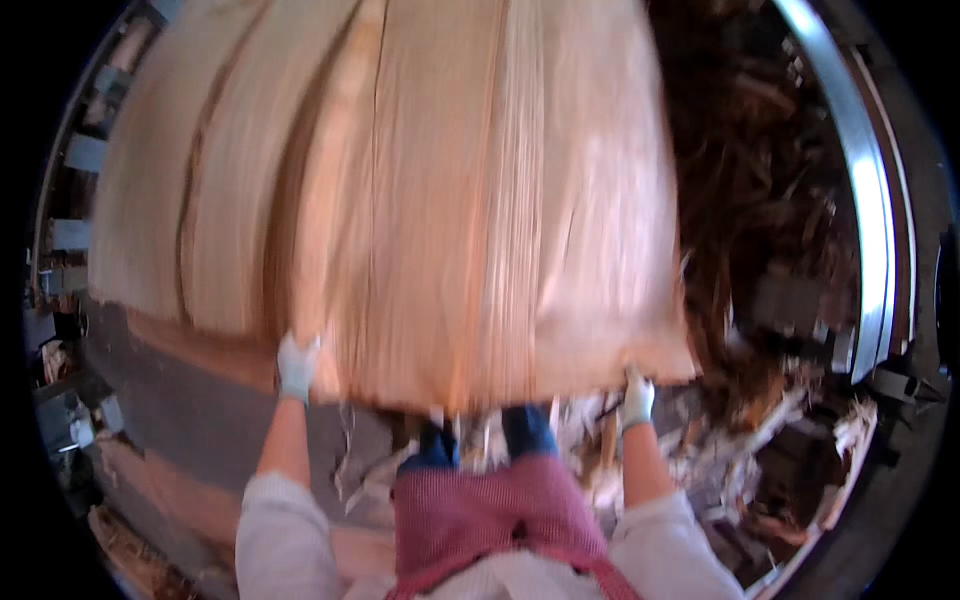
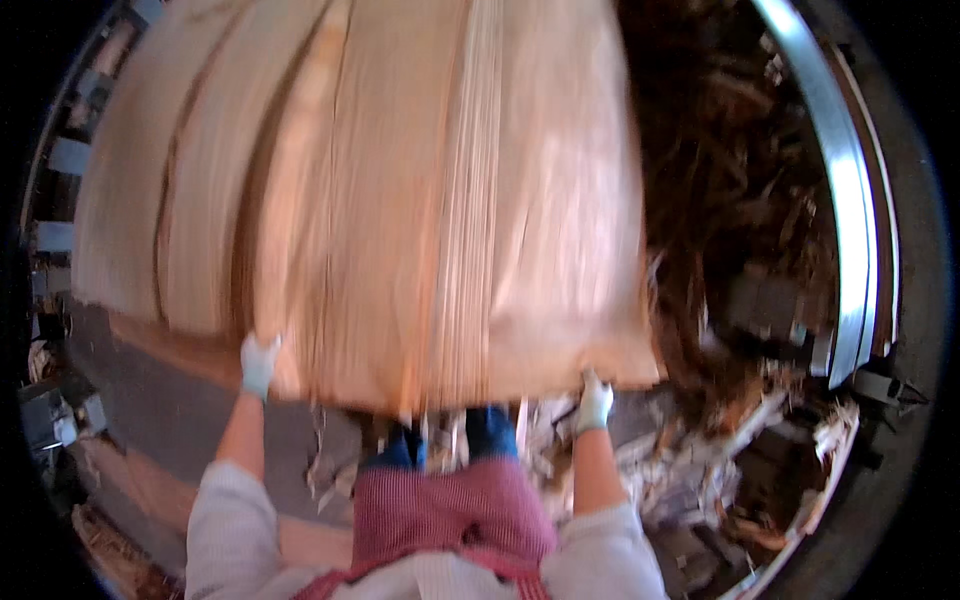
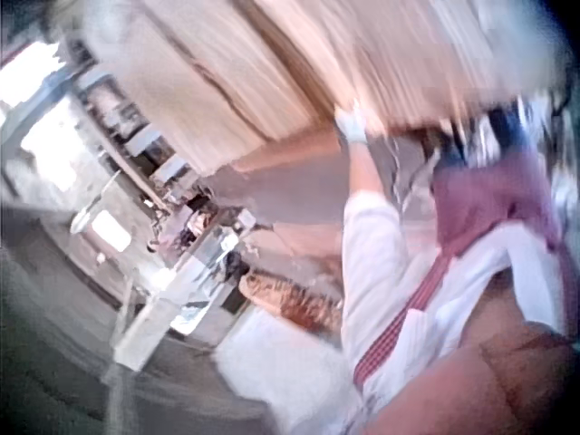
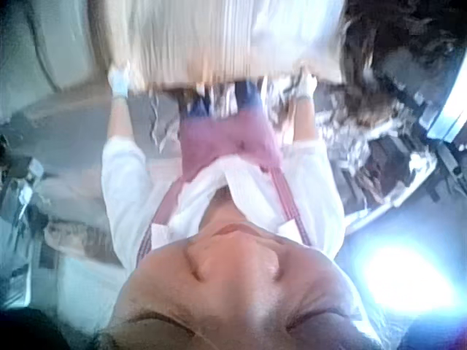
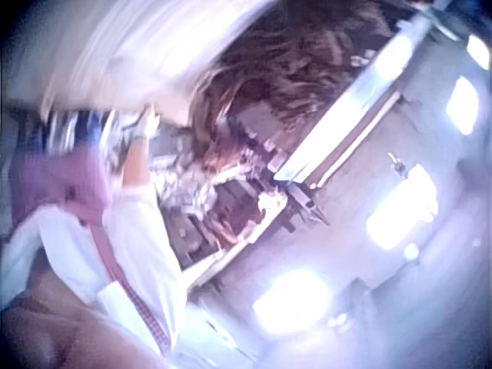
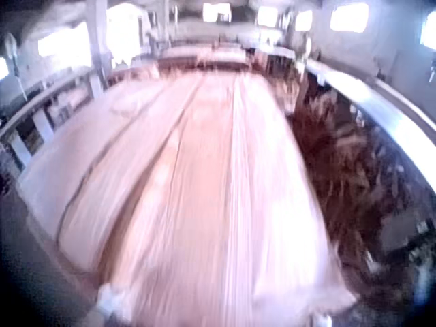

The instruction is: The person peels thin layers of wood veneer from a large sheet using a small knife. They lift and separate the veneer layers, then place them onto a metal table. The person repeats this process, handling the veneer sheets and stacking them.

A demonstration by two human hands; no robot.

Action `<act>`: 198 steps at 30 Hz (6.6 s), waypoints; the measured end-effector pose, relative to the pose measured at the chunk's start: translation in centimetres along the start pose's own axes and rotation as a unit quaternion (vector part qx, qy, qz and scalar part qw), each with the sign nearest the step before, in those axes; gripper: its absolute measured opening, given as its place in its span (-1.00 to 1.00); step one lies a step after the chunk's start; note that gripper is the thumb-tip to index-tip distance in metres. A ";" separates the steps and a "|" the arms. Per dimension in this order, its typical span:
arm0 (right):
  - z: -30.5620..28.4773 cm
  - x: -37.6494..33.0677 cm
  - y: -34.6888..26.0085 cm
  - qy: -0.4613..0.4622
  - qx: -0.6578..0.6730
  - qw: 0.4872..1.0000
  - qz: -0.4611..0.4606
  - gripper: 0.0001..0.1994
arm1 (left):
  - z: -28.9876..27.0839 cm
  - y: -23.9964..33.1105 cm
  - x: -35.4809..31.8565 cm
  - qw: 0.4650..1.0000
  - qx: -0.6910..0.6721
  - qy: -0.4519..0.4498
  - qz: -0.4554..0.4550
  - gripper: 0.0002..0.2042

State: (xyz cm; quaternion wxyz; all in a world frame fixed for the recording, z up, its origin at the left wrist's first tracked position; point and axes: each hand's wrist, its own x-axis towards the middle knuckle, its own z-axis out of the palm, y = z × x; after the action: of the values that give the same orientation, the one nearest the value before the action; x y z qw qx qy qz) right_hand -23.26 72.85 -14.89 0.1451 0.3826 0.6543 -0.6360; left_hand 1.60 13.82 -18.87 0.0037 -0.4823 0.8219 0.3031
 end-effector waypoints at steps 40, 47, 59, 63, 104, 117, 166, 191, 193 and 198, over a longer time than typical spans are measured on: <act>50.1 -37.0 -11.3 -0.406 -0.300 0.803 -0.316 -0.78 | -24.8 15.7 -5.8 0.975 -0.137 0.037 0.172 -0.52; 65.1 -54.6 -1.0 -0.452 -0.295 0.748 -0.387 -0.77 | -37.5 0.1 0.6 0.927 -0.338 0.073 0.148 -0.53; 70.7 -56.9 10.0 -0.424 -0.416 0.738 -0.321 -0.64 | -33.9 -12.1 4.2 0.953 -0.294 0.032 0.061 -0.53; 70.9 -53.5 8.5 -0.458 -0.388 0.759 -0.251 -0.79 | -34.0 -9.8 4.4 0.964 -0.254 0.022 0.076 -0.53; 46.4 -33.0 10.8 -0.170 -0.692 0.639 -0.289 -0.71 | -23.9 -11.3 -3.2 0.942 -0.023 -0.317 0.105 -0.68; 24.3 -42.6 14.4 -0.491 -0.779 0.373 -0.112 -0.41 | -30.2 -22.3 -20.8 0.904 0.029 -0.426 0.005 -0.54; 68.3 -68.6 21.9 -0.547 -0.635 0.494 -0.232 -0.65 | -76.6 -38.3 12.9 0.903 -0.051 -0.420 0.074 -0.76; 82.1 -62.9 10.8 -0.403 -0.563 0.717 -0.081 -0.68 | -78.0 -15.8 46.4 0.713 0.161 -0.649 0.210 -0.74; 84.1 -58.7 10.4 -0.388 -0.510 0.763 -0.089 -0.73 | -78.7 -14.4 49.4 0.675 0.157 -0.700 0.175 -0.72; 95.4 -48.9 0.3 -0.239 -0.590 0.756 -0.155 -0.70 | -82.5 -5.3 62.4 0.739 0.029 -0.669 0.076 -0.76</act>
State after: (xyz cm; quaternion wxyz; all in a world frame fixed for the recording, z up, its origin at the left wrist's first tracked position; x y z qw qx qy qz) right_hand -18.85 -32.68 3.82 0.3932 -0.0494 0.8942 -0.2083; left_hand -3.94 -78.81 27.24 0.5432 -0.0915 0.6504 0.5231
